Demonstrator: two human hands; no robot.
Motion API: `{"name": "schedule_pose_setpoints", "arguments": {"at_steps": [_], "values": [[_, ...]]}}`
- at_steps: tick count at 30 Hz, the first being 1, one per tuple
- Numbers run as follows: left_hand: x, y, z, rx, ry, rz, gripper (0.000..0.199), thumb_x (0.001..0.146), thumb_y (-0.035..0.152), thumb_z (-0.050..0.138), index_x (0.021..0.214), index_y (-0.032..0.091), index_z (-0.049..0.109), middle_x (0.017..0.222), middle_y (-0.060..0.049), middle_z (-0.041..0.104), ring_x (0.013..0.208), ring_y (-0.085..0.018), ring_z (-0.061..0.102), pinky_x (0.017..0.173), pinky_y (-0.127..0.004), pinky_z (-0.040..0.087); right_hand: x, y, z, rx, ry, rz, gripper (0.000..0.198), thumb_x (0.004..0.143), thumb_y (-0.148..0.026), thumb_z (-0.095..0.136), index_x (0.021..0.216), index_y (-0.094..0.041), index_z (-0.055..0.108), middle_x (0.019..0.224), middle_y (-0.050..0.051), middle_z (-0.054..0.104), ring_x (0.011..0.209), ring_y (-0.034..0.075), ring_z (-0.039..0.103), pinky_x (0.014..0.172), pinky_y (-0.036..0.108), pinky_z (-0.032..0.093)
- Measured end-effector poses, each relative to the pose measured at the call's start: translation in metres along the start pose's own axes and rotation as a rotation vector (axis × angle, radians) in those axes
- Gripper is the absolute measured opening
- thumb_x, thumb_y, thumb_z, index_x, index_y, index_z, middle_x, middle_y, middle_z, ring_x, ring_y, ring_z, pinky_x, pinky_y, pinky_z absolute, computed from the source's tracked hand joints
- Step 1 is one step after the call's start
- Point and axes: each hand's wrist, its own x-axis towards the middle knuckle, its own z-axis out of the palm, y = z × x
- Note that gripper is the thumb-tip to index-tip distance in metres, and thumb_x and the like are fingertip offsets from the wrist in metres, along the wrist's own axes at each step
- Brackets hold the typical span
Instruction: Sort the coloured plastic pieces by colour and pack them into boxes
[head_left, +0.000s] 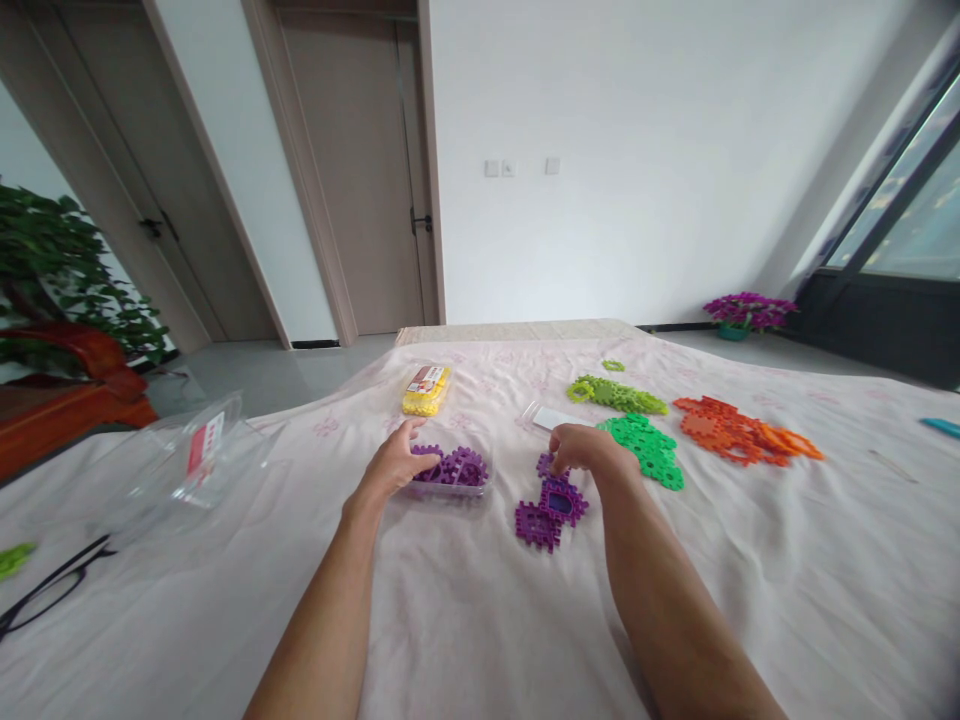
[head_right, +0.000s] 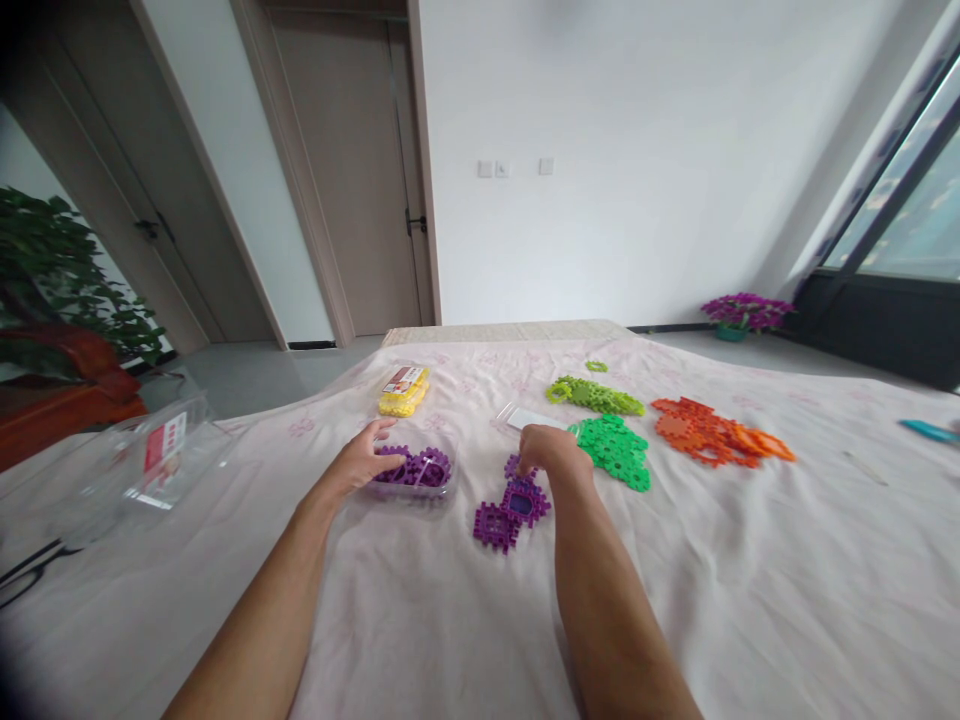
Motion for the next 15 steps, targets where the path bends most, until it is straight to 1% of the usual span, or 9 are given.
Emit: {"name": "schedule_pose_setpoints", "arguments": {"at_steps": [3, 5, 7, 10, 12, 15], "values": [[0.001, -0.002, 0.002, -0.021, 0.013, -0.022, 0.066, 0.073, 0.04, 0.071, 0.134, 0.024, 0.05, 0.124, -0.015, 0.06, 0.108, -0.026, 0.062, 0.092, -0.036, 0.046, 0.009, 0.005, 0.004, 0.05, -0.038, -0.019, 0.03, 0.055, -0.024, 0.079, 0.085, -0.023, 0.074, 0.078, 0.004, 0.071, 0.074, 0.021, 0.066, 0.063, 0.028, 0.045], [0.002, -0.004, 0.003, -0.036, 0.021, -0.028, 0.06, 0.077, 0.041, 0.067, 0.133, 0.024, 0.051, 0.123, -0.015, 0.061, 0.105, -0.025, 0.063, 0.091, -0.036, 0.047, 0.01, 0.006, 0.003, 0.085, 0.004, -0.048, 0.025, 0.057, -0.023, 0.077, 0.082, -0.022, 0.074, 0.077, 0.003, 0.071, 0.074, 0.019, 0.065, 0.062, 0.025, 0.043], [0.004, -0.006, 0.004, -0.037, 0.027, -0.032, 0.059, 0.077, 0.04, 0.067, 0.132, 0.025, 0.051, 0.122, -0.014, 0.061, 0.103, -0.024, 0.064, 0.089, -0.035, 0.047, 0.007, 0.004, -0.003, 0.116, 0.105, -0.08, 0.019, 0.06, -0.023, 0.075, 0.079, -0.021, 0.074, 0.076, 0.002, 0.071, 0.073, 0.017, 0.063, 0.061, 0.023, 0.04], [0.005, -0.008, 0.005, -0.036, 0.026, -0.043, 0.062, 0.074, 0.037, 0.071, 0.132, 0.026, 0.052, 0.122, -0.014, 0.062, 0.097, -0.023, 0.065, 0.086, -0.034, 0.048, -0.002, -0.009, -0.013, 0.207, 0.316, -0.152, 0.014, 0.067, -0.028, 0.07, 0.078, -0.019, 0.073, 0.072, 0.002, 0.069, 0.067, 0.014, 0.06, 0.057, 0.023, 0.035], [0.005, -0.009, 0.005, -0.045, 0.02, -0.052, 0.066, 0.07, 0.035, 0.074, 0.132, 0.026, 0.052, 0.123, -0.014, 0.061, 0.095, -0.023, 0.065, 0.085, -0.033, 0.049, -0.009, -0.024, -0.017, 0.298, 0.448, -0.223, 0.015, 0.072, -0.029, 0.066, 0.08, -0.019, 0.072, 0.07, 0.002, 0.067, 0.063, 0.013, 0.057, 0.056, 0.023, 0.033], [0.005, -0.007, 0.005, -0.075, 0.016, -0.074, 0.069, 0.067, 0.035, 0.076, 0.131, 0.025, 0.053, 0.122, -0.013, 0.062, 0.094, -0.023, 0.065, 0.084, -0.034, 0.049, -0.017, -0.053, -0.014, 0.388, 0.584, -0.388, 0.012, 0.076, -0.027, 0.063, 0.081, -0.019, 0.07, 0.068, 0.0, 0.063, 0.061, 0.011, 0.053, 0.057, 0.023, 0.033]]}}
